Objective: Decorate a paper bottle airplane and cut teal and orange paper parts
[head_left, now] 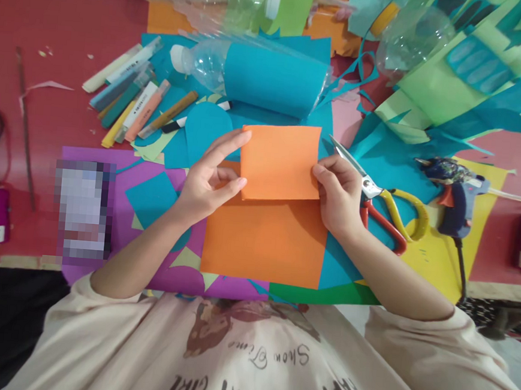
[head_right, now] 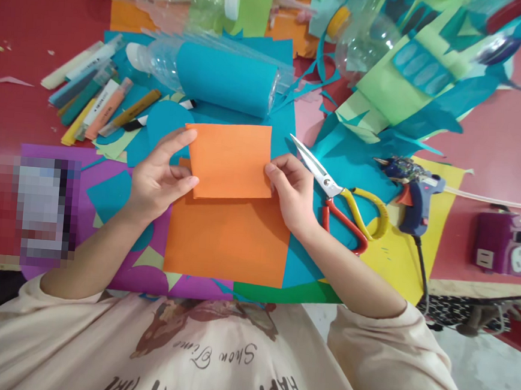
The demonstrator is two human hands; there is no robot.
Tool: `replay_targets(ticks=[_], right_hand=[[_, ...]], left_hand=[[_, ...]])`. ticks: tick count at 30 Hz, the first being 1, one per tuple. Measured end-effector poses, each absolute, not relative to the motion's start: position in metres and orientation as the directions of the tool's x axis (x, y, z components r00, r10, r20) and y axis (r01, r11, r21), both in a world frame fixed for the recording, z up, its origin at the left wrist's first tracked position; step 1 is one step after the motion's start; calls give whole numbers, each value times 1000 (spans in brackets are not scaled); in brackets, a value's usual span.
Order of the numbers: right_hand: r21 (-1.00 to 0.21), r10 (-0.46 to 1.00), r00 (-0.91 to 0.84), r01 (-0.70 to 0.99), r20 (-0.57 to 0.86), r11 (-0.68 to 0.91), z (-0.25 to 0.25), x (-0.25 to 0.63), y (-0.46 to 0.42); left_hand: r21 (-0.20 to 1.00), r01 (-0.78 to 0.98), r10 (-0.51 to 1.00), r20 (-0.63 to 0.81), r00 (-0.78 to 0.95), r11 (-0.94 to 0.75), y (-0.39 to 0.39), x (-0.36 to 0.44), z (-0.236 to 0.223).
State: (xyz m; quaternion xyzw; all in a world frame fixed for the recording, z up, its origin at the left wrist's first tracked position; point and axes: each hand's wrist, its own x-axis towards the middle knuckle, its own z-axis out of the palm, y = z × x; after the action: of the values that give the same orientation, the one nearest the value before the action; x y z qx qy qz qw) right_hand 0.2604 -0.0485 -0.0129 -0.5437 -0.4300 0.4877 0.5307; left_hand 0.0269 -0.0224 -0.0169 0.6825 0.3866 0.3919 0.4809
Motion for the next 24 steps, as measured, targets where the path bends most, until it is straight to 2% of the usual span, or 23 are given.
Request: replay_targets(ticks=[7, 17, 24], right_hand=[[-990, 982, 143, -83, -121, -110, -13, 259, -48], [-991, 981, 150, -83, -120, -109, -11, 258, -47], [-992, 982, 150, -78, -113, -102, -12, 259, -47]], left_hand=[[973, 142, 902, 107, 418, -181, -20, 25, -17], [939, 206, 859, 146, 491, -277, -16, 21, -14], [984, 147, 886, 21, 464, -100, -14, 20, -12]])
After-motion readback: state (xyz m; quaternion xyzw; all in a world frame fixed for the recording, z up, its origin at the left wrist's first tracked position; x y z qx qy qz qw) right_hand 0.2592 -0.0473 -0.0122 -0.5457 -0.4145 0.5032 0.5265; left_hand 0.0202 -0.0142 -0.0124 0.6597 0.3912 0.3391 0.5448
